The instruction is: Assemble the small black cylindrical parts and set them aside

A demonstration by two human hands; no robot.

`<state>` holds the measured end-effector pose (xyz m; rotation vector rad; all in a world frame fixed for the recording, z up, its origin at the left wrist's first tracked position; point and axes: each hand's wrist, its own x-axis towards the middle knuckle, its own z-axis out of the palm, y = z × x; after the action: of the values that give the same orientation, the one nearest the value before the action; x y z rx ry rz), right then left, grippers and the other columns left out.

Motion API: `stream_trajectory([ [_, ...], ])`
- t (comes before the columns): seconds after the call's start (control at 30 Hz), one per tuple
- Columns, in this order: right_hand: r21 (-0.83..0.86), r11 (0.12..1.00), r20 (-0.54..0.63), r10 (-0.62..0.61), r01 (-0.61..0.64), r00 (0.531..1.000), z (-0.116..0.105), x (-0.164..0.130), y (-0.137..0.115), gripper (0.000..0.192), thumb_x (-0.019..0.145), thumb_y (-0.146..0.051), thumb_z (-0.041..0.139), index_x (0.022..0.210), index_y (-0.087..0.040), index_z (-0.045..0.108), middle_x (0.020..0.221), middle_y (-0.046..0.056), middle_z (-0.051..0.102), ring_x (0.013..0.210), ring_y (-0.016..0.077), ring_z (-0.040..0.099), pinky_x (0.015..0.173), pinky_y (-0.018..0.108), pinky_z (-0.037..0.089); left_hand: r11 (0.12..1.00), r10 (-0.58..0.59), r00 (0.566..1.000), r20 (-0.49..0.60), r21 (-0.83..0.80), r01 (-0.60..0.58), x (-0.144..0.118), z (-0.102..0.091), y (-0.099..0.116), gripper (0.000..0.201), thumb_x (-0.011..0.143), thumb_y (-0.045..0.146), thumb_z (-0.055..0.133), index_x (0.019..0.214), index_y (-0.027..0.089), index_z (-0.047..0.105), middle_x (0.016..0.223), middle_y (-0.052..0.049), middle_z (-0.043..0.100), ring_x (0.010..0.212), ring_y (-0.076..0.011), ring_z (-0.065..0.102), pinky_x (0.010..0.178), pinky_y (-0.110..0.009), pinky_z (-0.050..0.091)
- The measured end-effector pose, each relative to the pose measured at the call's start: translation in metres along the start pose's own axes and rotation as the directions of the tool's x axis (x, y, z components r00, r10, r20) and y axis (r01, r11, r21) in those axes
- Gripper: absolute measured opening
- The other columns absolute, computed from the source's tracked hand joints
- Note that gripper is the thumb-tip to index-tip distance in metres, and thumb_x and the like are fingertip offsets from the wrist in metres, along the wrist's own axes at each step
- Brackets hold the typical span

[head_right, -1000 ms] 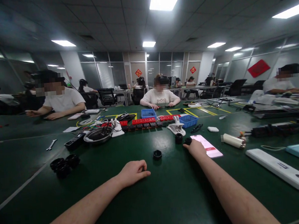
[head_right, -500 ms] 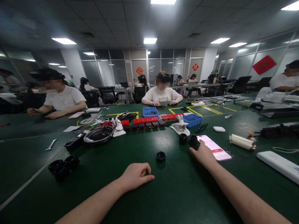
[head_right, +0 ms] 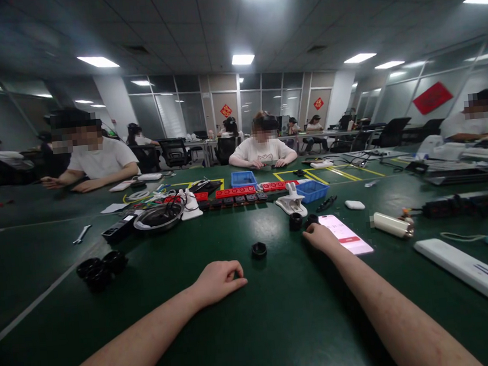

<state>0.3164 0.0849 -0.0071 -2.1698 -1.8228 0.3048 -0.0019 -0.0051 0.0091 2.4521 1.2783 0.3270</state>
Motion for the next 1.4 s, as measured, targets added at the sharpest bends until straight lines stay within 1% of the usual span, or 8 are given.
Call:
stream_trajectory([
  [0.2,0.005,0.994,0.055,-0.109,0.109,0.993,-0.008,-0.044,-0.014,0.026,0.073,-0.038,0.046,0.078,-0.017,0.06,0.08,0.006,0.062,0.074,0.0185,0.056,0.06,0.024,0.04,1.0,0.015,1.0,-0.006,-0.013,-0.015,0.002,0.002,-0.003,0.028,0.075,0.047,0.044,0.081,0.023,0.056,0.06,0.004,0.052,0.059,-0.012,0.05,0.05,-0.02,0.03],
  [0.37,0.019,0.964,0.049,-0.264,0.264,0.963,-0.001,-0.09,-0.064,0.046,0.071,-0.055,0.043,0.099,-0.019,0.052,0.084,0.006,0.059,0.072,0.0178,0.055,0.058,0.024,0.039,1.0,-0.003,1.0,-0.014,0.006,0.003,0.005,0.005,-0.004,0.028,0.074,0.047,0.045,0.08,0.023,0.057,0.059,0.004,0.052,0.057,-0.0118,0.049,0.049,-0.02,0.028],
  [0.5,-0.011,0.949,-0.015,-0.314,0.314,0.949,0.016,-0.09,-0.108,0.064,0.069,-0.061,0.04,0.115,-0.016,0.04,0.1,0.01,0.053,0.085,0.0213,0.053,0.065,0.026,0.04,1.0,-0.017,1.0,-0.026,0.012,0.017,0.003,0.006,-0.002,0.026,0.074,0.045,0.046,0.081,0.023,0.057,0.059,0.004,0.051,0.058,-0.0119,0.049,0.049,-0.02,0.027],
  [0.63,-0.118,0.933,0.048,-0.337,0.34,0.94,0.023,-0.082,-0.128,0.046,0.074,-0.053,0.041,0.1,-0.017,0.053,0.095,0.01,0.054,0.082,0.0217,0.054,0.065,0.027,0.04,1.0,-0.005,0.999,-0.032,0.011,0.006,-0.001,0.005,-0.001,0.025,0.074,0.044,0.046,0.08,0.022,0.057,0.059,0.004,0.05,0.058,-0.0114,0.048,0.049,-0.02,0.028],
  [0.8,-0.038,0.862,0.175,-0.492,0.505,0.853,0.002,-0.103,-0.089,0.04,0.068,-0.05,0.051,0.097,-0.022,0.057,0.091,0.006,0.056,0.081,0.0204,0.054,0.067,0.026,0.04,1.0,0.006,1.0,-0.014,-0.011,-0.006,0.001,0.003,-0.001,0.025,0.075,0.044,0.045,0.082,0.023,0.056,0.06,0.004,0.05,0.058,-0.011,0.048,0.049,-0.02,0.029],
  [1.03,-0.045,0.983,0.237,-0.164,0.179,0.958,-0.043,-0.107,0.004,0.033,0.058,-0.04,0.061,0.087,-0.023,0.061,0.081,0.005,0.062,0.072,0.0224,0.056,0.062,0.03,0.042,1.0,0.0,1.0,-0.005,-0.018,0.0,0.006,0.003,-0.003,0.027,0.075,0.045,0.044,0.081,0.022,0.057,0.058,0.004,0.049,0.058,-0.0114,0.048,0.052,-0.02,0.031],
  [1.2,0.135,0.976,-0.16,-0.148,0.17,0.976,-0.067,-0.042,0.018,0.041,0.059,-0.031,0.059,0.096,-0.016,0.049,0.083,0.006,0.058,0.068,0.0181,0.055,0.059,0.026,0.042,1.0,-0.002,1.0,-0.003,-0.027,0.002,0.005,0.003,-0.002,0.026,0.076,0.044,0.044,0.083,0.022,0.057,0.058,0.004,0.049,0.058,-0.0111,0.048,0.054,-0.02,0.032],
  [1.4,0.298,0.938,-0.507,-0.002,0.177,0.862,-0.049,0.015,0.022,0.039,0.061,-0.028,0.057,0.096,-0.013,0.048,0.09,0.008,0.054,0.081,0.0202,0.052,0.068,0.029,0.041,0.999,-0.039,0.999,0.033,-0.018,0.039,0.005,0.001,0.002,0.026,0.077,0.043,0.044,0.084,0.022,0.057,0.058,0.005,0.048,0.057,-0.0104,0.047,0.054,-0.02,0.031],
])
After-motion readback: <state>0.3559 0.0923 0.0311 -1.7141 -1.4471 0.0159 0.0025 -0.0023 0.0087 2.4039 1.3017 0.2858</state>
